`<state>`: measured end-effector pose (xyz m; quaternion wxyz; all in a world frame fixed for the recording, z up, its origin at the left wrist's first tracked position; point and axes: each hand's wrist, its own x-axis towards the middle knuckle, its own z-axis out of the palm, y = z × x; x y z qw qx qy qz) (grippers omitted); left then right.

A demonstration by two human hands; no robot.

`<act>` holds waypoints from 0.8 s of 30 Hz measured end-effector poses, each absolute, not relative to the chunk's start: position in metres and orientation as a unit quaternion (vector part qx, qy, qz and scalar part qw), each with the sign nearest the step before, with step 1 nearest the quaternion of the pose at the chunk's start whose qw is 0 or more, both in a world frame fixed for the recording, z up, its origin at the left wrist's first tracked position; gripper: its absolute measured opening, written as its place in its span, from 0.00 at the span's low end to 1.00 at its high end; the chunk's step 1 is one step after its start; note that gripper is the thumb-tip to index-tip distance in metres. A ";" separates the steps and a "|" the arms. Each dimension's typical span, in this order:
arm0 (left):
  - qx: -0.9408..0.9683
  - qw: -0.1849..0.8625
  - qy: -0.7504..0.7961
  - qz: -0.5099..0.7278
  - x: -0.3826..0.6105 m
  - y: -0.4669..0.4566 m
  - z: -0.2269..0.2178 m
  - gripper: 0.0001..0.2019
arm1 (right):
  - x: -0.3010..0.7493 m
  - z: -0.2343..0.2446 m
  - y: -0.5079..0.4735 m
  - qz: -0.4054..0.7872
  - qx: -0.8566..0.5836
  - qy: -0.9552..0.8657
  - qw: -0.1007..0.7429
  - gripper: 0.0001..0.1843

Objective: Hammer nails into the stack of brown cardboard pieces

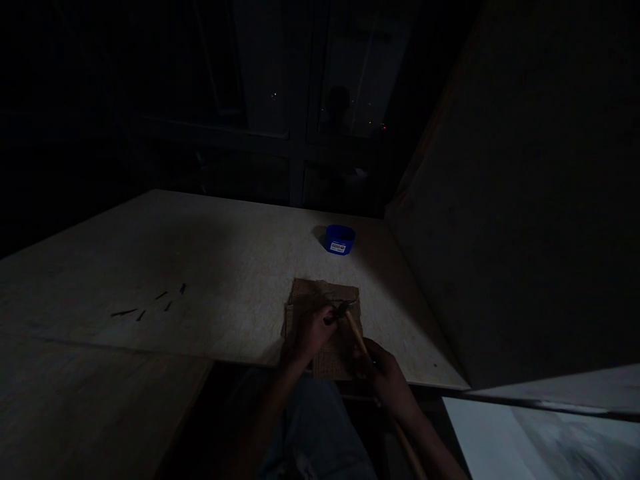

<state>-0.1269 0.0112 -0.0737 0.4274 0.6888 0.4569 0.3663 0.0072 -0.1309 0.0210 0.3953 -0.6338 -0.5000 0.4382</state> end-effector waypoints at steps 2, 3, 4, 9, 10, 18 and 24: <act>0.683 0.433 0.465 0.360 -0.127 0.011 -0.071 0.12 | 0.007 0.024 -0.132 0.450 -0.638 -0.486 0.393 0.31; 0.680 0.439 0.465 0.359 -0.127 0.011 -0.070 0.12 | 0.007 0.026 -0.132 0.456 -0.640 -0.477 0.394 0.31; 0.677 0.447 0.462 0.359 -0.127 0.011 -0.069 0.13 | 0.007 0.027 -0.133 0.457 -0.642 -0.470 0.398 0.31; 0.675 0.448 0.454 0.371 -0.127 0.011 -0.068 0.13 | 0.008 0.027 -0.127 0.429 -0.648 -0.491 0.394 0.29; 0.676 0.439 0.461 0.371 -0.127 0.011 -0.069 0.14 | 0.009 0.026 -0.126 0.434 -0.651 -0.493 0.381 0.29; 0.674 0.452 0.439 0.386 -0.126 0.012 -0.072 0.14 | 0.020 0.040 -0.120 0.464 -0.628 -0.457 0.426 0.31; 0.670 0.465 0.428 0.389 -0.130 0.012 -0.068 0.14 | 0.059 0.016 -0.069 0.519 -0.568 -0.378 0.514 0.35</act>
